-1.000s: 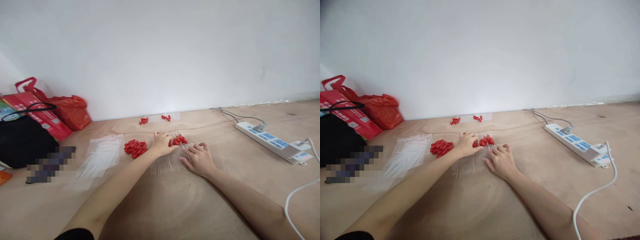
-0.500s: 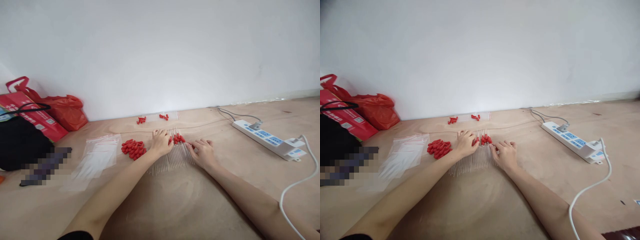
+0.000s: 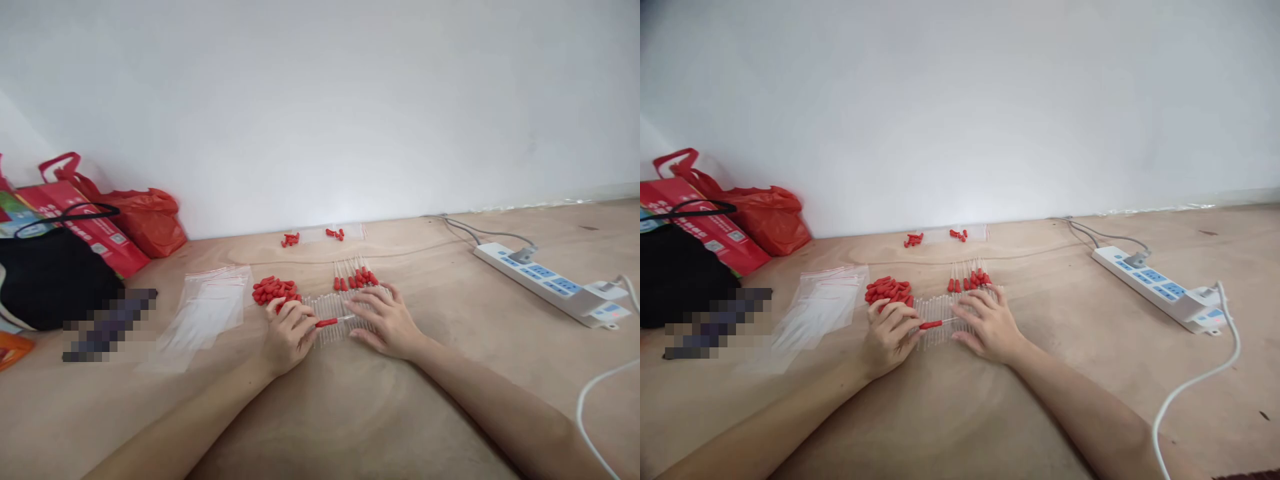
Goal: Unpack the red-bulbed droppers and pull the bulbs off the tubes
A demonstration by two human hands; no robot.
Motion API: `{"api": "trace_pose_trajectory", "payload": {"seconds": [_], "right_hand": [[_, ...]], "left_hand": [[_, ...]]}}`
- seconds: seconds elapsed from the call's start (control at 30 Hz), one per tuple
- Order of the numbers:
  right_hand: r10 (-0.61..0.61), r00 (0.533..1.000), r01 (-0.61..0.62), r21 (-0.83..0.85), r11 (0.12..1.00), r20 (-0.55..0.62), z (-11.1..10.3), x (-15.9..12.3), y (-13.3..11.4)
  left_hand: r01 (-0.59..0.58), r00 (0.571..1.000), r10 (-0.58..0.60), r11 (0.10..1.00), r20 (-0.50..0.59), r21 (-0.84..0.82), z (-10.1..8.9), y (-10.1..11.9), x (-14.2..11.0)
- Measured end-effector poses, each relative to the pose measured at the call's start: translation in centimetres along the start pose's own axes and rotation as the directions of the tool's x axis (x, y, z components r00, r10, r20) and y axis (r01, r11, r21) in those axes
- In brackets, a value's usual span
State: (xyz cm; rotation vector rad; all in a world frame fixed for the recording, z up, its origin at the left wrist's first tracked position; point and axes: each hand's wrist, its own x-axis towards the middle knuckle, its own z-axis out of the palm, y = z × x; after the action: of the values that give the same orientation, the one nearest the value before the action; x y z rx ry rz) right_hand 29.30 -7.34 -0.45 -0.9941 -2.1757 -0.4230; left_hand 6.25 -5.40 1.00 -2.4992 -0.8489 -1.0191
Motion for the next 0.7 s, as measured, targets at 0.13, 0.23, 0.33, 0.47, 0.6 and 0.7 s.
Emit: {"api": "trace_pose_trajectory", "payload": {"seconds": [0.13,0.23,0.33,0.47,0.6,0.7], "right_hand": [[-0.046,0.998,0.046,0.009,0.999,-0.034,1.0,0.0,-0.4],[-0.062,0.995,0.062,0.003,0.998,-0.074,1.4,0.0,-0.4],[-0.091,0.991,0.092,0.005,0.996,-0.098,1.4,0.1,-0.6],[-0.116,0.989,0.117,-0.003,0.993,-0.094,1.2,0.1,-1.1],[-0.129,0.990,0.128,-0.026,0.991,-0.061,1.0,0.0,-1.2],[-0.130,0.990,0.128,-0.038,0.991,-0.055,0.8,0.0,-1.2]], "left_hand": [[-0.026,0.999,0.026,1.000,-0.027,-0.016,0.1,0.4,0.1],[-0.014,0.999,0.012,0.999,-0.042,-0.042,0.1,0.6,0.1],[0.002,1.000,-0.003,0.997,-0.014,-0.074,0.4,0.8,0.2],[-0.037,0.999,0.040,0.991,0.027,-0.132,1.1,0.9,0.2],[-0.060,0.996,0.071,0.984,0.059,-0.167,1.2,0.9,0.1],[-0.074,0.994,0.086,0.983,0.067,-0.170,0.9,0.9,0.0]]}}
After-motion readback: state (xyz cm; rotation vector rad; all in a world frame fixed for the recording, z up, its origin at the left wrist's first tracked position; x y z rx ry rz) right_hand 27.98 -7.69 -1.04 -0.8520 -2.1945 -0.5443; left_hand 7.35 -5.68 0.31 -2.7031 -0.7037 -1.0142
